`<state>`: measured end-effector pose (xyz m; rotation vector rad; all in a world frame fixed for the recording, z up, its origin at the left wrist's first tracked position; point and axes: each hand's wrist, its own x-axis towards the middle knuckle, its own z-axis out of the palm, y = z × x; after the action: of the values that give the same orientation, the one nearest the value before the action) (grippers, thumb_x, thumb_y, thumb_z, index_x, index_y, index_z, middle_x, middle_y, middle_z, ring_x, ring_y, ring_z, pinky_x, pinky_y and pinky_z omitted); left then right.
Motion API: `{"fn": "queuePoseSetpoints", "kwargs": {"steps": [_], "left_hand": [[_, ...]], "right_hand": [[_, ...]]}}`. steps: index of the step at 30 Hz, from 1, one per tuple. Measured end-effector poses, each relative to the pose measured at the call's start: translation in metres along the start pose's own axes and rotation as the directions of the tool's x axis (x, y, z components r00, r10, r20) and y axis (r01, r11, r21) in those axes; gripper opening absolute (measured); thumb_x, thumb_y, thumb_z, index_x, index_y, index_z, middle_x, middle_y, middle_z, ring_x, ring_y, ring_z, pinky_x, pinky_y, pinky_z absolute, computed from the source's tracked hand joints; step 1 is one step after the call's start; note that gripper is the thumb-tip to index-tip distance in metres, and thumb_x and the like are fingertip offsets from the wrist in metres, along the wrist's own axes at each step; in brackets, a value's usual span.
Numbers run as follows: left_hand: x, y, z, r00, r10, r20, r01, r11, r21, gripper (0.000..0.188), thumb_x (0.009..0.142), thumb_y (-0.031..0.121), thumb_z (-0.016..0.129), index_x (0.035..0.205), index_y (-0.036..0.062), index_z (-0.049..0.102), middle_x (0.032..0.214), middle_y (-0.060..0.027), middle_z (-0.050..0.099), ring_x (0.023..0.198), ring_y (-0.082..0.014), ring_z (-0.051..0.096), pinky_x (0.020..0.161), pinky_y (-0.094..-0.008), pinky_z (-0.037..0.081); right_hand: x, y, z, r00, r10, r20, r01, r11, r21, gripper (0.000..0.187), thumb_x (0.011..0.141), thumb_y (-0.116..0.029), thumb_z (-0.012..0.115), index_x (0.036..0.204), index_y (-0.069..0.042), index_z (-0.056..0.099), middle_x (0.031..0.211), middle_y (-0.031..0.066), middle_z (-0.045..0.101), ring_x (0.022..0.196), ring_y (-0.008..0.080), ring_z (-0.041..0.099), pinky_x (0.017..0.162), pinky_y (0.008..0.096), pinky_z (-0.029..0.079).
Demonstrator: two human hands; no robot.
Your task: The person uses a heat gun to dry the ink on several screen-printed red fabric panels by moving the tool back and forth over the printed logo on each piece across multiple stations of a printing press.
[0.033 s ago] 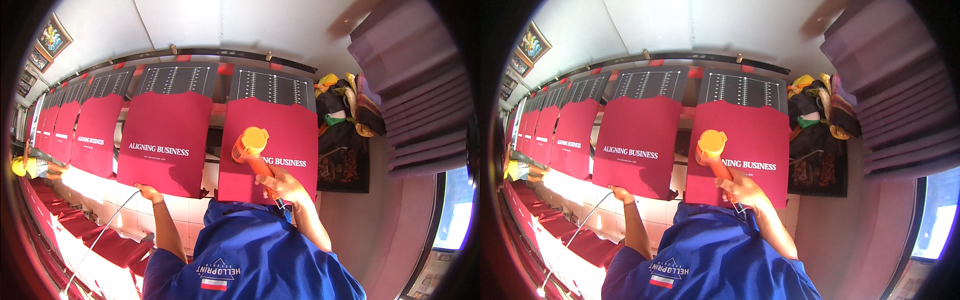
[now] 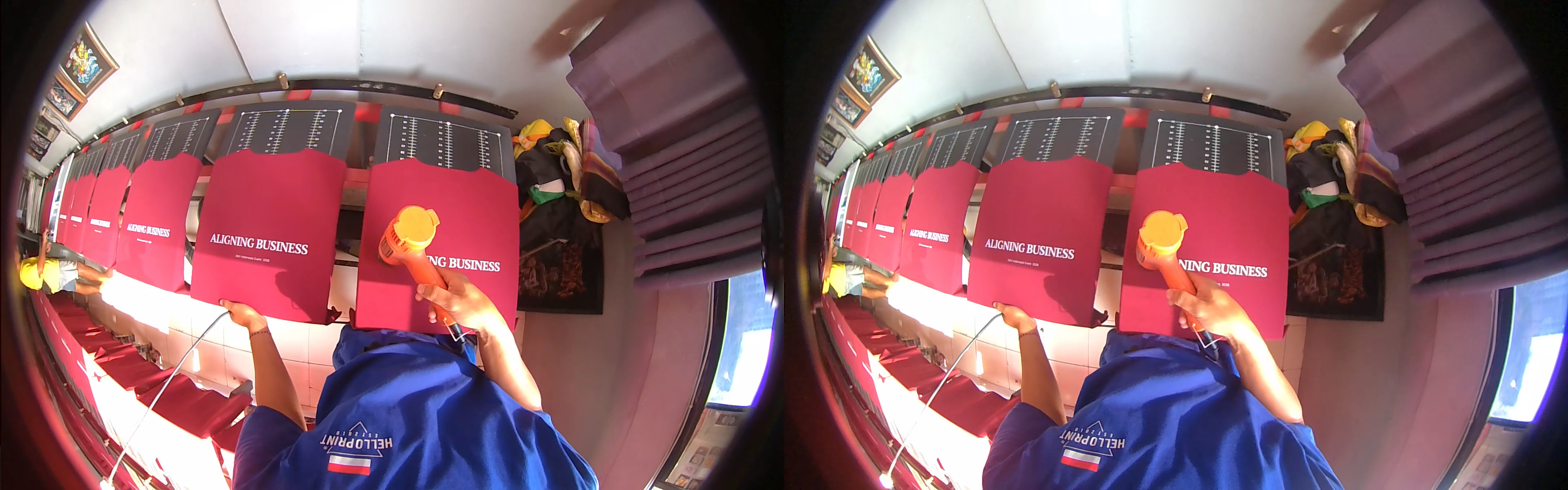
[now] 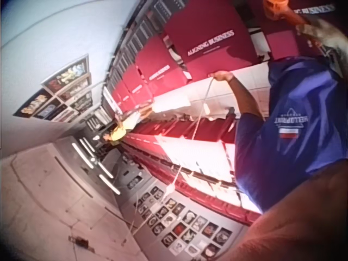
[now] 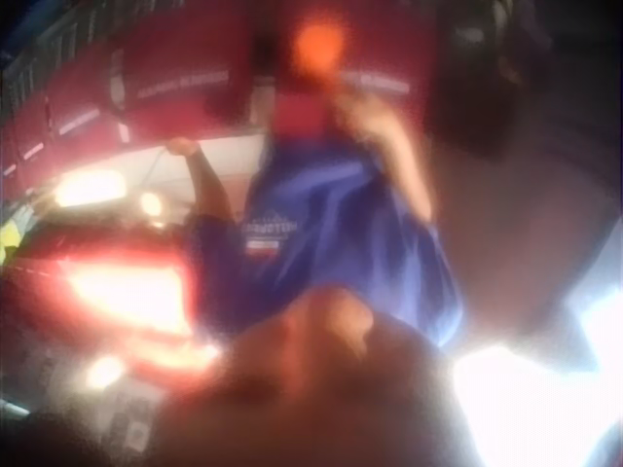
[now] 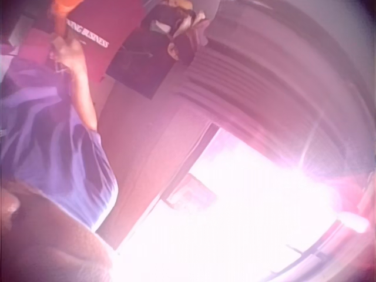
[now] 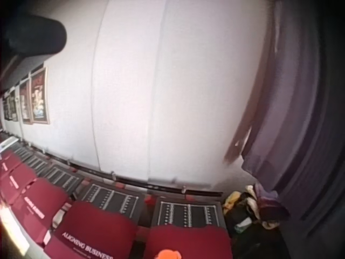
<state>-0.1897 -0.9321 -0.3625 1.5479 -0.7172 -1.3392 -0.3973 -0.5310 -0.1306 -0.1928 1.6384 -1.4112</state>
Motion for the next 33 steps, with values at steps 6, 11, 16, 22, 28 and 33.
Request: {"fn": "queuePoseSetpoints", "kwargs": {"steps": [6,11,16,22,28,33], "left_hand": [[0.001,-0.002,-0.001,0.999,-0.004,0.051,0.008,0.996,-0.088,0.075,0.104,0.055,0.037,0.136,-0.0115,0.049,0.137,-0.0201,0.055,0.117,-0.0336,0.059,0.097,-0.0413,0.051],[-0.002,-0.001,-0.001,0.998,0.014,0.058,-0.008,0.995,-0.095,0.074,0.104,0.054,0.037,0.135,-0.0118,0.049,0.137,-0.0204,0.055,0.117,-0.0336,0.06,0.095,-0.0407,0.053],[-0.019,0.008,0.009,0.999,-0.012,0.046,0.015,0.997,-0.069,0.074,0.103,0.054,0.039,0.134,-0.0122,0.05,0.136,-0.0202,0.055,0.117,-0.0333,0.06,0.096,-0.0407,0.052],[0.015,-0.007,-0.005,1.0,0.003,-0.009,-0.003,0.999,0.035,0.076,0.102,0.056,0.04,0.133,-0.0125,0.051,0.134,-0.0194,0.057,0.115,-0.0329,0.061,0.093,-0.0403,0.054],[0.015,-0.011,0.001,1.0,0.012,-0.003,-0.012,1.0,-0.008,0.074,0.102,0.056,0.041,0.131,-0.0111,0.054,0.13,-0.0189,0.061,0.109,-0.0328,0.064,0.092,-0.0402,0.056],[-0.003,-0.01,0.005,0.999,0.026,-0.032,-0.025,0.999,0.022,0.078,0.1,0.06,0.041,0.125,-0.0115,0.059,0.125,-0.0196,0.064,0.108,-0.0319,0.065,0.09,-0.0402,0.056]], "right_hand": [[-0.012,-0.001,-0.005,1.0,-0.009,-0.016,0.009,1.0,0.006,0.047,0.096,-0.027,0.066,0.129,0.004,0.053,0.094,0.0069,0.063,0.064,0.0119,0.06,0.056,0.0249,0.048],[-0.054,0.014,-0.028,0.993,0.007,-0.121,-0.012,0.999,-0.045,0.031,0.096,-0.024,0.064,0.109,0.002,0.055,0.076,0.0059,0.06,0.056,0.0102,0.058,0.047,0.0239,0.045],[-0.069,0.022,-0.026,0.983,-0.02,-0.184,0.022,1.0,0.01,0.029,0.096,-0.025,0.064,0.105,0.001,0.055,0.075,0.0042,0.058,0.057,0.0107,0.059,0.052,0.0243,0.048],[-0.086,0.029,-0.04,0.97,-0.005,-0.243,0.025,0.997,0.078,0.032,0.097,-0.024,0.063,0.112,0.003,0.055,0.088,0.0063,0.062,0.061,0.011,0.061,0.055,0.0247,0.05],[-0.109,0.045,-0.059,0.929,-0.021,-0.369,0.06,0.994,0.093,0.029,0.099,-0.023,0.061,0.11,0.003,0.054,0.083,0.006,0.061,0.058,0.0115,0.06,0.053,0.0267,0.05],[-0.115,0.051,-0.072,0.934,-0.015,-0.357,0.053,0.994,0.097,0.029,0.099,-0.022,0.06,0.111,0.003,0.053,0.085,0.0063,0.061,0.058,0.0116,0.06,0.054,0.0274,0.05]]}}
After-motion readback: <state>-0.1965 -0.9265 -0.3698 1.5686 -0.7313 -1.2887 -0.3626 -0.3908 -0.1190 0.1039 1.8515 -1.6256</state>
